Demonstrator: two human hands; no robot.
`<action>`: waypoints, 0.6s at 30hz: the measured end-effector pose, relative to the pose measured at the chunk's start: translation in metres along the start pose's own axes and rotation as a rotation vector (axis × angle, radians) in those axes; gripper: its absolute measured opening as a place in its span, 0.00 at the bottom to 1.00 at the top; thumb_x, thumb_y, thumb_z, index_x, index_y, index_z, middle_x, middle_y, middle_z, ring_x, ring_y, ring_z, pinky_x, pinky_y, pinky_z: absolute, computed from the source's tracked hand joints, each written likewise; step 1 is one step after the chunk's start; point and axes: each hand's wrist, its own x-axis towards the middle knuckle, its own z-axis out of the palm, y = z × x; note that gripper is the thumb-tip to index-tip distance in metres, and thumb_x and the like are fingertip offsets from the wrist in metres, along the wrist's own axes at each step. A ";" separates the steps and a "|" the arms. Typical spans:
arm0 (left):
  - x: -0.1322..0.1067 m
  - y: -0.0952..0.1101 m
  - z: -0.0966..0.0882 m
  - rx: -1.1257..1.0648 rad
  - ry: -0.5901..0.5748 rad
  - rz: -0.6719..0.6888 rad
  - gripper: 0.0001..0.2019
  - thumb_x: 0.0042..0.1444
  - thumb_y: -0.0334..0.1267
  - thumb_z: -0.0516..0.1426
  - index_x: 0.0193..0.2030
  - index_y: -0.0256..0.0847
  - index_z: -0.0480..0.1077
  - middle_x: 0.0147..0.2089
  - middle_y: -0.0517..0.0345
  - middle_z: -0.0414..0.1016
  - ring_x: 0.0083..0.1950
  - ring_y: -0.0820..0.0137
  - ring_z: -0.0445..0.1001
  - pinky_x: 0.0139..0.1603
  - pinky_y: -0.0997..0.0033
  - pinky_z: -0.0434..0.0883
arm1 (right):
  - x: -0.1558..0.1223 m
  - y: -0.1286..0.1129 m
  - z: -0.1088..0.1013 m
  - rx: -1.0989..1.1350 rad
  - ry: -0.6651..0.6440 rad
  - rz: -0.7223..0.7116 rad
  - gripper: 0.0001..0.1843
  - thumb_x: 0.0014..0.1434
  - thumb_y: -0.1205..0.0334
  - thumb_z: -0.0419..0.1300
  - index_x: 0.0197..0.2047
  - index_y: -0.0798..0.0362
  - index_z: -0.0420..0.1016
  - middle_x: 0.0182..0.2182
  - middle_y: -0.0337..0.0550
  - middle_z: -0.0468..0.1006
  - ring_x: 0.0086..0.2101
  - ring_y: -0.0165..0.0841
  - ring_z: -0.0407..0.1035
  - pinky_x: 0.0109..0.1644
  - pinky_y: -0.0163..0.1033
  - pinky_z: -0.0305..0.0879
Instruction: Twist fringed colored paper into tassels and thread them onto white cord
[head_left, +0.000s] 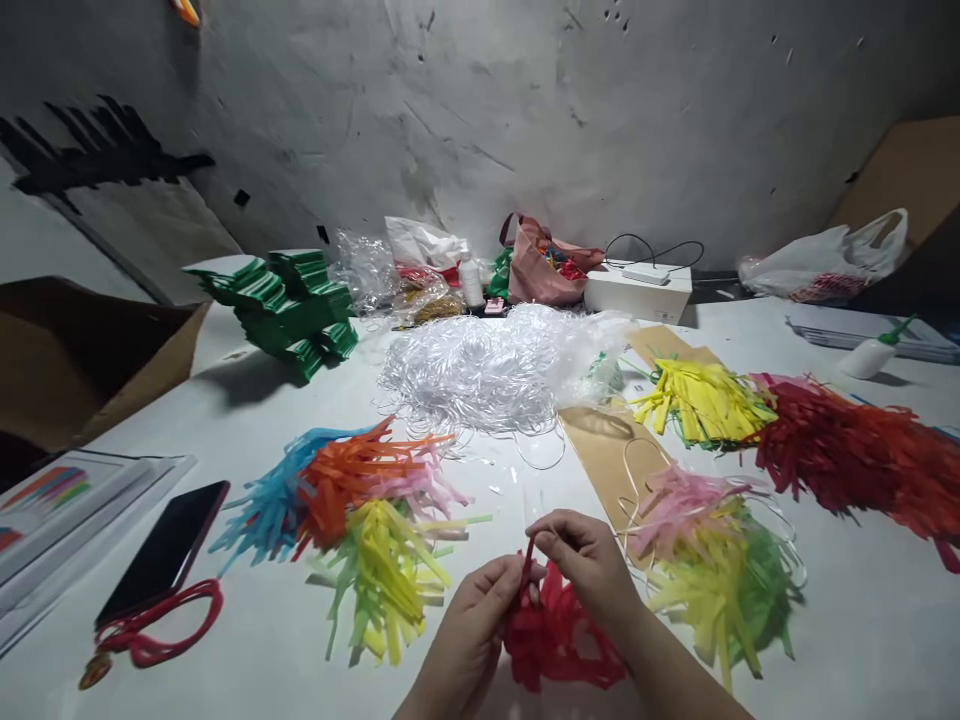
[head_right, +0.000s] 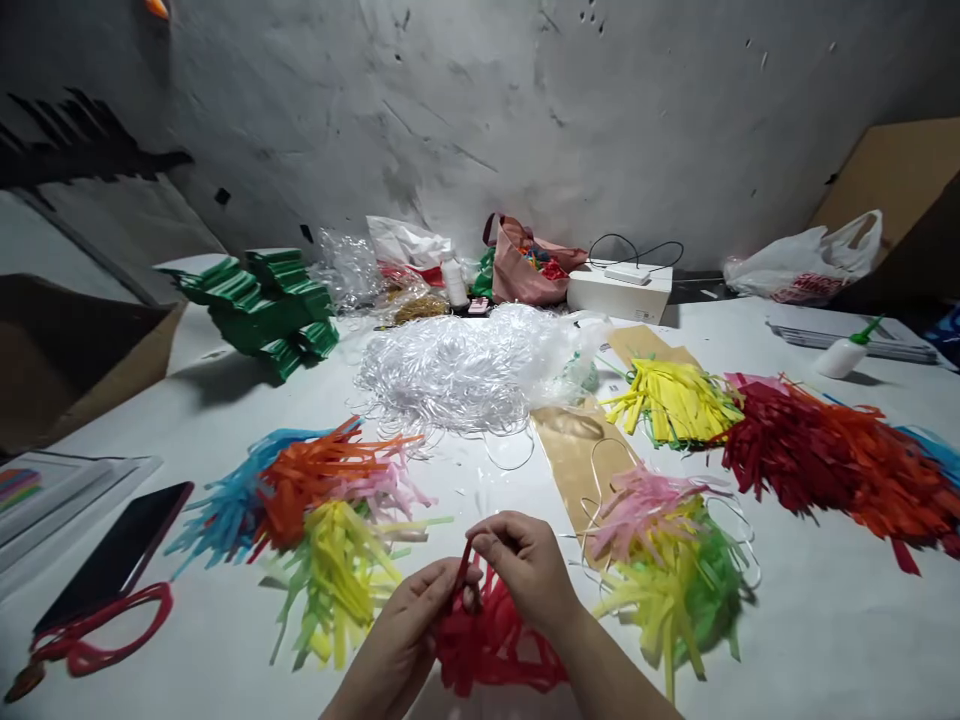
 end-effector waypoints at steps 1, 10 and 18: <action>-0.001 -0.001 -0.001 -0.003 0.021 0.014 0.20 0.50 0.54 0.67 0.33 0.35 0.78 0.27 0.58 0.72 0.29 0.75 0.65 0.30 0.79 0.62 | 0.000 0.001 -0.001 -0.001 0.006 0.021 0.15 0.57 0.49 0.66 0.37 0.53 0.83 0.25 0.39 0.76 0.27 0.30 0.66 0.32 0.35 0.62; -0.003 -0.006 -0.002 0.298 0.077 0.259 0.14 0.60 0.49 0.61 0.39 0.39 0.79 0.36 0.55 0.75 0.39 0.68 0.69 0.40 0.74 0.67 | -0.001 0.004 0.001 -0.021 -0.145 0.028 0.10 0.58 0.56 0.65 0.36 0.53 0.82 0.33 0.44 0.81 0.33 0.34 0.71 0.38 0.36 0.65; -0.002 -0.014 -0.008 0.273 0.072 0.233 0.14 0.62 0.49 0.60 0.39 0.40 0.78 0.33 0.59 0.70 0.36 0.71 0.65 0.37 0.76 0.66 | -0.001 0.006 0.000 0.086 -0.214 0.055 0.09 0.59 0.59 0.62 0.37 0.53 0.83 0.32 0.43 0.81 0.34 0.35 0.73 0.42 0.38 0.68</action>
